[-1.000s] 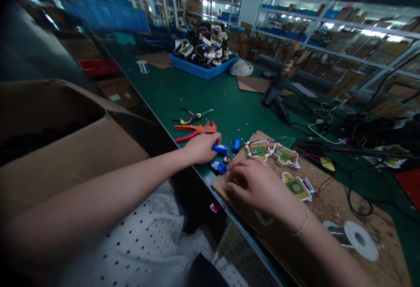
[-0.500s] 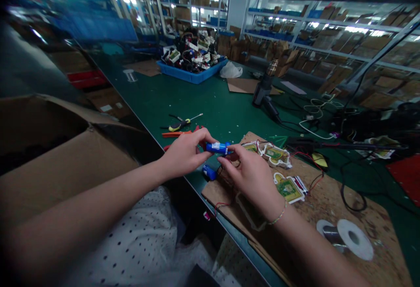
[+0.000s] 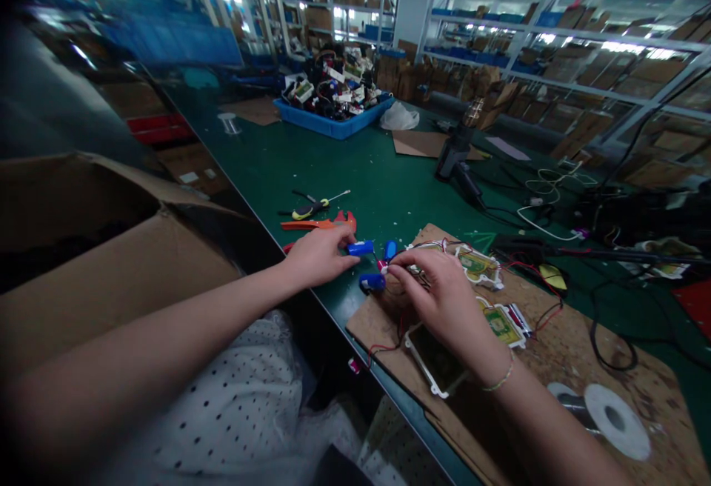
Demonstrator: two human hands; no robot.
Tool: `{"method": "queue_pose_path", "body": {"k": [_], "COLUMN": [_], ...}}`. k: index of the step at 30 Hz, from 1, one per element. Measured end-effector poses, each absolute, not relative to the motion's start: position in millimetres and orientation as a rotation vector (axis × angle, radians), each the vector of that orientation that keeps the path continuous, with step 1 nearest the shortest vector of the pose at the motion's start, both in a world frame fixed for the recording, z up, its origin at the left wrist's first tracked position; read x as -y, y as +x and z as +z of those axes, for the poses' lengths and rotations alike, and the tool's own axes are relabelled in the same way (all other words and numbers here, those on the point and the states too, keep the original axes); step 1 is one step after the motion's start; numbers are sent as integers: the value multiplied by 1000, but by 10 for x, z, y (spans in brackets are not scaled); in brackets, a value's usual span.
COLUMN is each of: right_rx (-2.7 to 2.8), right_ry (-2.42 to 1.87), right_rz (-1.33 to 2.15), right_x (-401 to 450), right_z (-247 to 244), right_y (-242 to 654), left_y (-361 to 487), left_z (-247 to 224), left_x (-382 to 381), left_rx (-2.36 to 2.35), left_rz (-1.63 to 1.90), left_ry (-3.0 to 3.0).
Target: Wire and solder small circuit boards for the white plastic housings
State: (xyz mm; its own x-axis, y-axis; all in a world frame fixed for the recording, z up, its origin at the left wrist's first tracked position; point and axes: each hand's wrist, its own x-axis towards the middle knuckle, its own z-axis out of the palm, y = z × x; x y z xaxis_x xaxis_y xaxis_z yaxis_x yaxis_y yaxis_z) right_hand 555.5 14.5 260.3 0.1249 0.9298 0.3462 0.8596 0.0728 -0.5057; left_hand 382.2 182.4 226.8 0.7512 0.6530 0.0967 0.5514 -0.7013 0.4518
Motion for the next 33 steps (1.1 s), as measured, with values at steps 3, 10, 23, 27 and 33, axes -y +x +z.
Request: {"method": "queue_pose_path", "body": {"k": [3, 10, 23, 27, 33], "right_rx": [1681, 1376, 1280, 1292, 1235], "right_ry": [-1750, -1662, -1689, -1625, -1673], "right_rz": [183, 479, 449, 481, 560], "right_x": [-148, -136, -90, -88, -153], "right_z": [2587, 2553, 2590, 2582, 2546], "right_y": [5535, 5419, 5377, 5348, 5436], "left_y": [3836, 3804, 3778, 3839, 3848], "left_z": [2119, 2135, 2749, 2721, 2682], "left_x": [-1903, -1862, -1348, -1315, -1463], "left_rx": [-860, -754, -328, -337, -357], "left_rz": [234, 306, 485, 505, 335], "left_ry": [2527, 2457, 1987, 1921, 1993]}}
